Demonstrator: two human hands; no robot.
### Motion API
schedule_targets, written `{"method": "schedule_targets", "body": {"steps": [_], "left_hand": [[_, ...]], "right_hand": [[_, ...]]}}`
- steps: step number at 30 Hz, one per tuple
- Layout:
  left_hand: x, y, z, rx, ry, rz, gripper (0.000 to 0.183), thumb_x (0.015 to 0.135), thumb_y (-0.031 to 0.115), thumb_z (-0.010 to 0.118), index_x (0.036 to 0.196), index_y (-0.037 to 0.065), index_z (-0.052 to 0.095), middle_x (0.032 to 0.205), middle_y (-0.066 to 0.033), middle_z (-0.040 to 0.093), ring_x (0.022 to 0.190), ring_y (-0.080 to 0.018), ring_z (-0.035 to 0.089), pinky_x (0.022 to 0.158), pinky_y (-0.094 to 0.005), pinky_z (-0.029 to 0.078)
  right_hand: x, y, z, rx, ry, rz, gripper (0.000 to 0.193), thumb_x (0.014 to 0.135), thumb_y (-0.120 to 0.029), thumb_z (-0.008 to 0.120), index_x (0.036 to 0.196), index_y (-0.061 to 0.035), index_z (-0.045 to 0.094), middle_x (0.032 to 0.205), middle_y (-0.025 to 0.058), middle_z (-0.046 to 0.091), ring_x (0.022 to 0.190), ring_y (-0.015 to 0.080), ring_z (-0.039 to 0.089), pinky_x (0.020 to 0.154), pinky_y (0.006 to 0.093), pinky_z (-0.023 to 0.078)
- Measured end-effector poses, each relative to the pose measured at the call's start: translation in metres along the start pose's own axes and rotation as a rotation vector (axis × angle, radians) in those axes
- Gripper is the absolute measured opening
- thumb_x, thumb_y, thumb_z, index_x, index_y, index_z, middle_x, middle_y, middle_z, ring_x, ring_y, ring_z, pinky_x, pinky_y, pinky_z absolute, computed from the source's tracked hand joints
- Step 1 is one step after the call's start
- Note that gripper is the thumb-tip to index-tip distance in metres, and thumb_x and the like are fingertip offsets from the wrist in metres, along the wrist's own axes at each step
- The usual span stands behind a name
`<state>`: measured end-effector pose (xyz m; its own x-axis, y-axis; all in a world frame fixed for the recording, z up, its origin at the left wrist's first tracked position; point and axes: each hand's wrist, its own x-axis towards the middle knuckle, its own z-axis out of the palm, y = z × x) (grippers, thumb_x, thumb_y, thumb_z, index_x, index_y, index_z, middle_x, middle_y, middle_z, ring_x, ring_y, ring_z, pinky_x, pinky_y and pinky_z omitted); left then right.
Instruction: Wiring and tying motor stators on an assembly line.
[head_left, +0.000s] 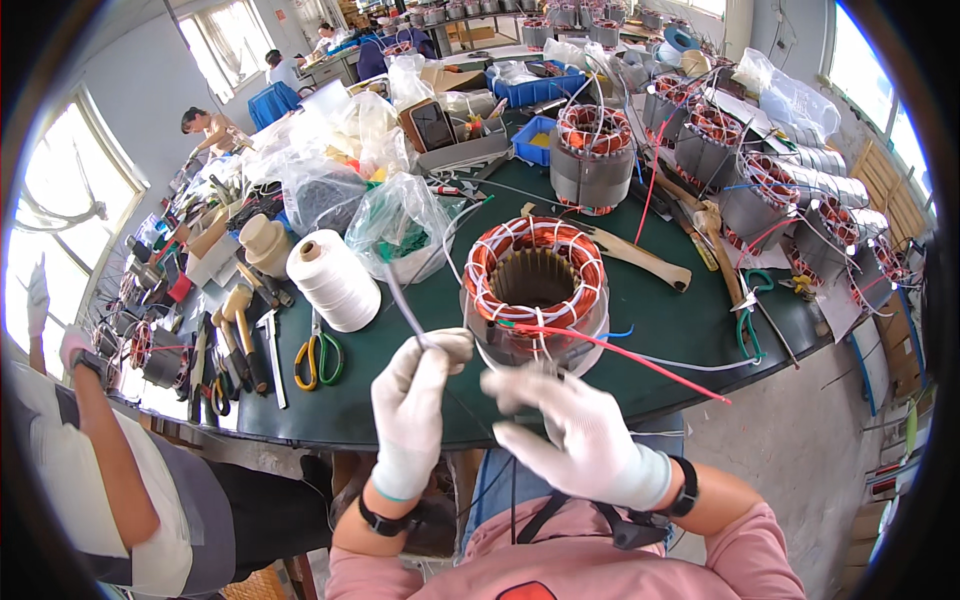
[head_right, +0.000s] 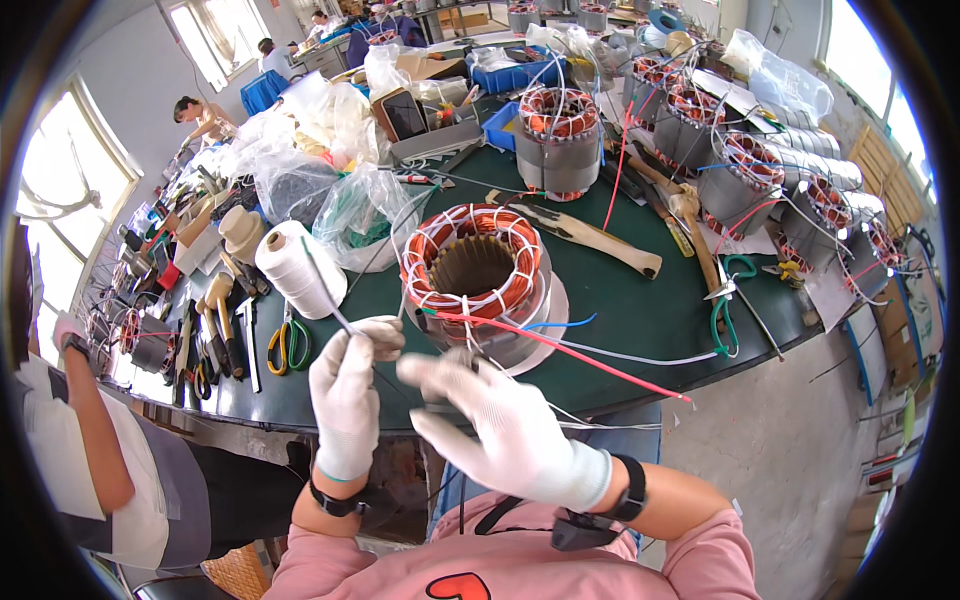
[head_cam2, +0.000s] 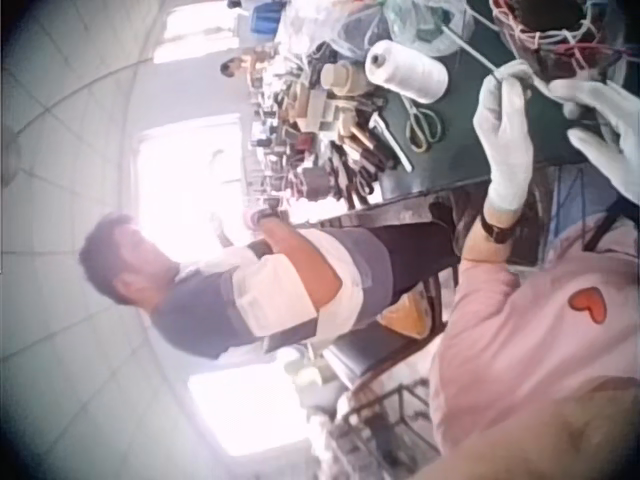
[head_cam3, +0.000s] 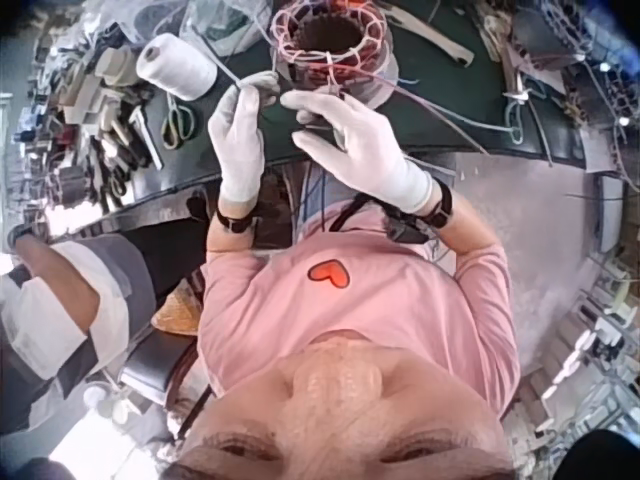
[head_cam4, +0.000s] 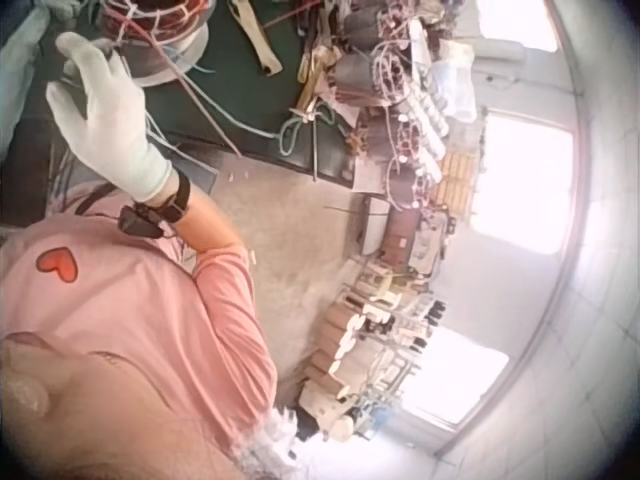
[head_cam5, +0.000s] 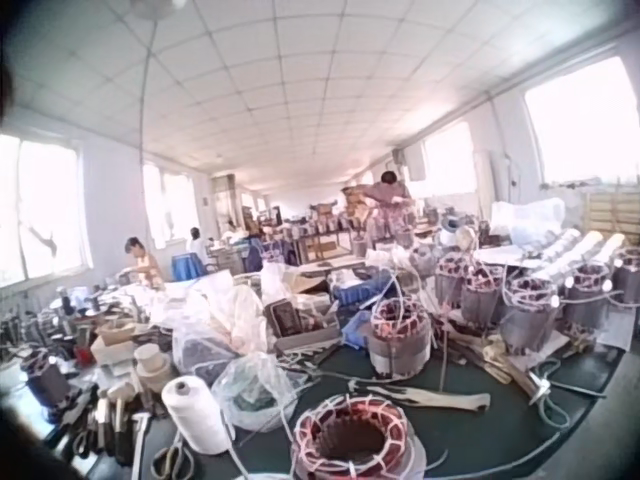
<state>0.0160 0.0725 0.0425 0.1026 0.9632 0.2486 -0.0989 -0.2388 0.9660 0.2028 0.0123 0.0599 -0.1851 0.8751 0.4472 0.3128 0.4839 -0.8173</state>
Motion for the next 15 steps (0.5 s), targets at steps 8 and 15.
{"method": "schedule_targets", "body": {"steps": [8, 15], "left_hand": [[-0.007, -0.01, 0.013, 0.833, 0.007, 0.646, 0.027, 0.078, 0.005, 0.072, 0.105, 0.002, 0.073, 0.109, -0.014, 0.073, 0.094, -0.0315, 0.07, 0.083, -0.0409, 0.054], [-0.002, 0.048, -0.023, 0.594, -0.243, 0.348, 0.042, 0.074, 0.003, 0.079, 0.116, 0.003, 0.07, 0.118, -0.0138, 0.07, 0.104, -0.0305, 0.069, 0.091, -0.0393, 0.055]], "right_hand": [[0.033, 0.011, 0.02, -0.118, 0.297, -0.189, 0.04, 0.087, -0.016, 0.077, 0.125, -0.0056, 0.068, 0.1, 0.0123, 0.068, 0.085, 0.0284, 0.068, 0.075, 0.0339, 0.056], [0.024, 0.003, -0.005, 0.107, -0.027, -0.009, 0.014, 0.096, -0.013, 0.07, 0.095, -0.0009, 0.063, 0.089, 0.0143, 0.061, 0.076, 0.0338, 0.062, 0.069, 0.0359, 0.052]]}}
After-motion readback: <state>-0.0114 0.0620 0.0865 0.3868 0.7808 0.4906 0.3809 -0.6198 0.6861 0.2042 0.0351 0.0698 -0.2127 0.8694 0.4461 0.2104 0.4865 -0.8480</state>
